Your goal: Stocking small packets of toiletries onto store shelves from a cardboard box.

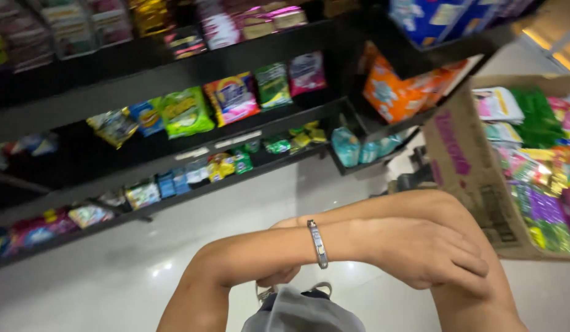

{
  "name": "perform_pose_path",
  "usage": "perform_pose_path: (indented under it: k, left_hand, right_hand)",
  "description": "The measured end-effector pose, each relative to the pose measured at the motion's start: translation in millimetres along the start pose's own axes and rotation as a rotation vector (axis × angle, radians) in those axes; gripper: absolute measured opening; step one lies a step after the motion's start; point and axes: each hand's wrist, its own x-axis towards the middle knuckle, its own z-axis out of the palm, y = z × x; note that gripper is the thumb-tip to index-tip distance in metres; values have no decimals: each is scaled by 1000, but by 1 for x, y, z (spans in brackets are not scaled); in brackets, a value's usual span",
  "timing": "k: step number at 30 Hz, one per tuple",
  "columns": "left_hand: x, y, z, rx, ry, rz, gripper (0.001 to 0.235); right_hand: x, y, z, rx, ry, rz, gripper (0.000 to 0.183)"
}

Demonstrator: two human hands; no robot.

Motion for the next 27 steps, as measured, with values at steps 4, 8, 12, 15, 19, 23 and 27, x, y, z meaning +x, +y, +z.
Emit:
perform_pose_path:
  k: [4, 8, 12, 15, 19, 23, 27]
  left_hand:
    - [-29, 17, -19, 118, 115, 121, 53]
    - [-75, 18, -14, 115, 76, 59, 50]
    - [-123, 9, -25, 49, 157, -86, 40]
    - [-146, -6, -30, 197, 252, -304, 27]
    - [-141, 9, -47, 140, 223, -323, 29]
    - [-114, -20, -14, 53, 360, -418, 20]
    - [-87, -53, 33, -1, 418, -509, 47]
  right_hand:
    - [43, 4, 19, 35, -71, -19, 45]
    - [63, 4, 41, 68, -90, -14, 45]
    - [52, -3, 47, 75, -49, 30, 45]
    - [18, -9, 44, 64, 35, 93, 44]
    - [-53, -34, 39, 13, 221, 208, 44]
    - [-116, -86, 22, -726, 337, 355, 20]
    - [-211, -99, 30, -726, 666, 571, 20]
